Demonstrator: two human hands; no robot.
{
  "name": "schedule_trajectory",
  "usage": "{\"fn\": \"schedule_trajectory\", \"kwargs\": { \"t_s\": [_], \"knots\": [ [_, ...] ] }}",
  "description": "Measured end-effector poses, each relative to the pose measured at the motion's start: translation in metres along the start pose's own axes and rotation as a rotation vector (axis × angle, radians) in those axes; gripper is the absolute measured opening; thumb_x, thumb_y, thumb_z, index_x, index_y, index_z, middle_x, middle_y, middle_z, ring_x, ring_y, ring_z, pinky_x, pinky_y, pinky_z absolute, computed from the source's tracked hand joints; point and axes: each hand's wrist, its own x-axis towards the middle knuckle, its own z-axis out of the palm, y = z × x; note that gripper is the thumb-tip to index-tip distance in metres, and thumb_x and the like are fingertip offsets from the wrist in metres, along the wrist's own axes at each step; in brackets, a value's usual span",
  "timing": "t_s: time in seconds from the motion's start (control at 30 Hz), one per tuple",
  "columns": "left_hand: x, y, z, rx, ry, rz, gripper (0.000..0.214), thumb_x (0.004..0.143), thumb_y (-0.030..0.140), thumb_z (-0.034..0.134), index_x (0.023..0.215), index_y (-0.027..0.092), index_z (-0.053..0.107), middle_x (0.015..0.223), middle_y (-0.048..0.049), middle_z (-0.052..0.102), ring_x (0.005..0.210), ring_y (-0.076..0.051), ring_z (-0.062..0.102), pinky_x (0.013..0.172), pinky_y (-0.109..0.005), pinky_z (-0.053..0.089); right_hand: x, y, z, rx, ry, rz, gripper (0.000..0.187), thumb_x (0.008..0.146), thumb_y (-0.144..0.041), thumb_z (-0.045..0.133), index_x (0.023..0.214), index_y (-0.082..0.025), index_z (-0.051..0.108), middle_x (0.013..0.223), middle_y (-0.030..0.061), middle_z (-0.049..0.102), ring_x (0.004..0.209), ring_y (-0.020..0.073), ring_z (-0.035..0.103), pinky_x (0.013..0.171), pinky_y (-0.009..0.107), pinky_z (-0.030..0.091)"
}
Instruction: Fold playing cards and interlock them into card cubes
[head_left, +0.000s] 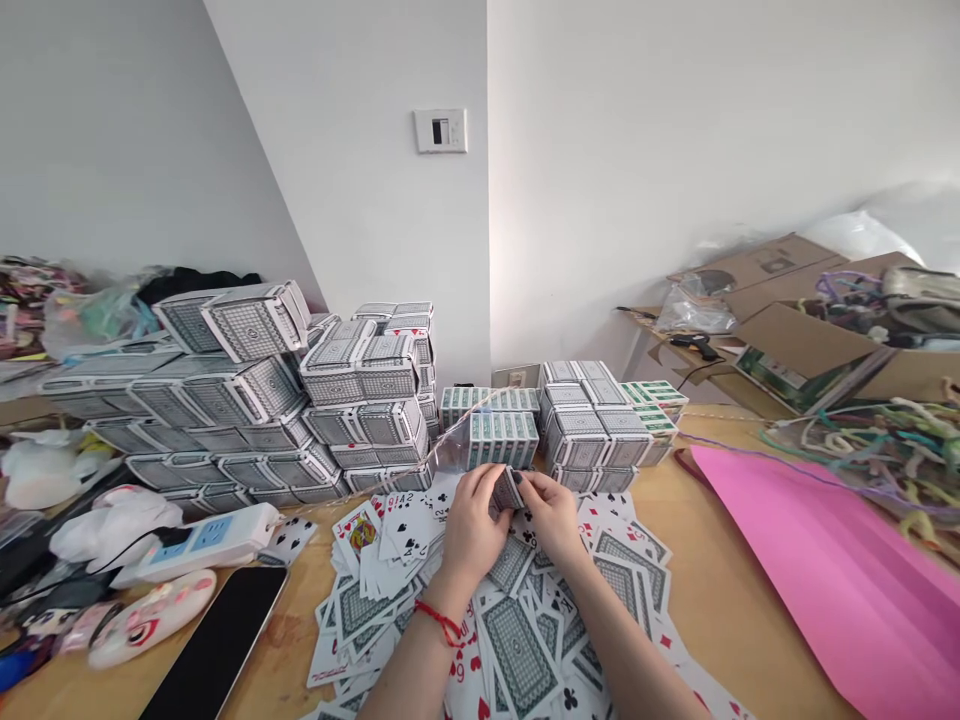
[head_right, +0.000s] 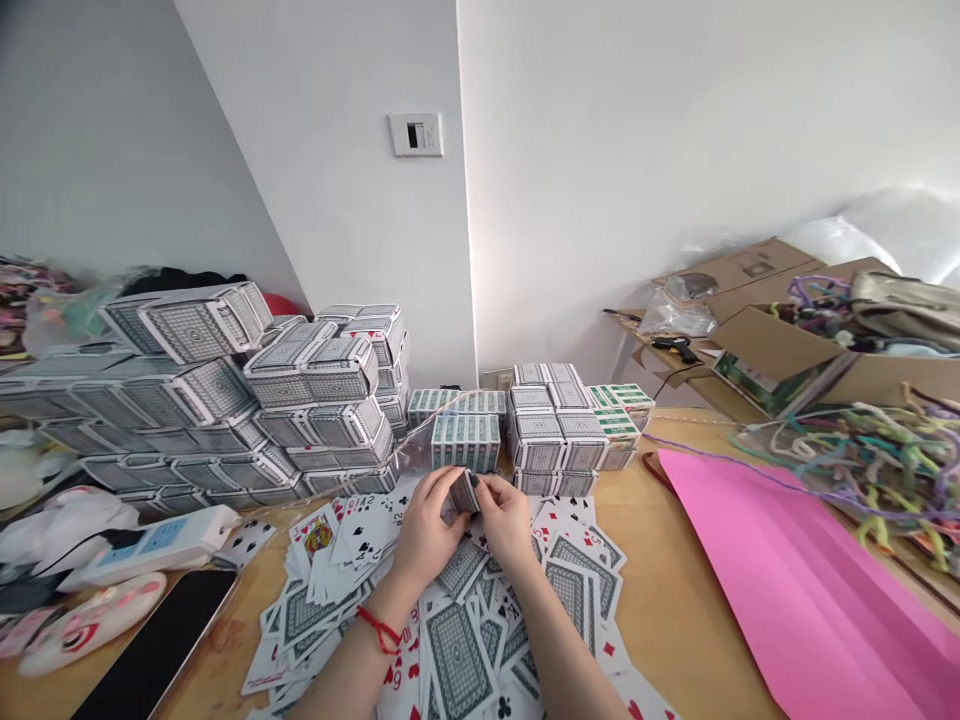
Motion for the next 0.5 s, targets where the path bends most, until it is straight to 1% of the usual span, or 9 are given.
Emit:
{"fn": "schedule_trajectory", "kwargs": {
  "t_s": [0.1, 0.2, 0.33, 0.5],
  "knots": [
    [0.0000, -0.0021, 0.0003, 0.018, 0.040, -0.031, 0.057, 0.069, 0.008, 0.054, 0.121, 0.029, 0.046, 0.119, -0.0053, 0.050, 0.114, -0.026, 0.044, 0.096, -0.042, 0.038, -0.0018, -0.0038, 0.0021, 0.058, -0.074, -0.016, 0.035, 0.077, -0.042, 0.053, 0.098, -0.019, 0.069, 0.099, 0.0067, 0.069, 0.093, 0.0259, 0.062, 0.082, 0.037, 0.048],
    [-0.0007, -0.0044, -0.0007, 0.047, 0.074, -0.048, 0.054, 0.072, 0.010, 0.052, 0.123, 0.028, 0.046, 0.119, -0.0063, 0.050, 0.113, -0.026, 0.045, 0.094, -0.041, 0.040, -0.0047, -0.0049, 0.0064, 0.111, -0.148, -0.024, 0.040, 0.075, -0.035, 0.057, 0.111, -0.020, 0.062, 0.110, 0.0063, 0.065, 0.099, 0.0262, 0.060, 0.084, 0.038, 0.049],
    [-0.0018, -0.0070, -0.0025, 0.085, 0.097, -0.018, 0.054, 0.073, 0.010, 0.052, 0.124, 0.028, 0.045, 0.119, -0.0068, 0.051, 0.113, -0.026, 0.045, 0.095, -0.040, 0.040, -0.0070, 0.0001, 0.0088, 0.006, -0.154, -0.072, 0.044, 0.073, -0.026, 0.058, 0.117, -0.020, 0.058, 0.114, 0.0068, 0.062, 0.098, 0.0267, 0.061, 0.084, 0.040, 0.049],
    [-0.0023, -0.0100, -0.0015, 0.142, 0.123, 0.017, 0.056, 0.072, 0.009, 0.052, 0.125, 0.028, 0.046, 0.117, -0.0072, 0.053, 0.110, -0.026, 0.048, 0.094, -0.041, 0.042, -0.0093, 0.0005, 0.0081, -0.144, -0.159, -0.132, 0.045, 0.076, -0.024, 0.053, 0.121, -0.022, 0.055, 0.113, 0.0051, 0.063, 0.088, 0.0243, 0.065, 0.079, 0.038, 0.052]
  ]
}}
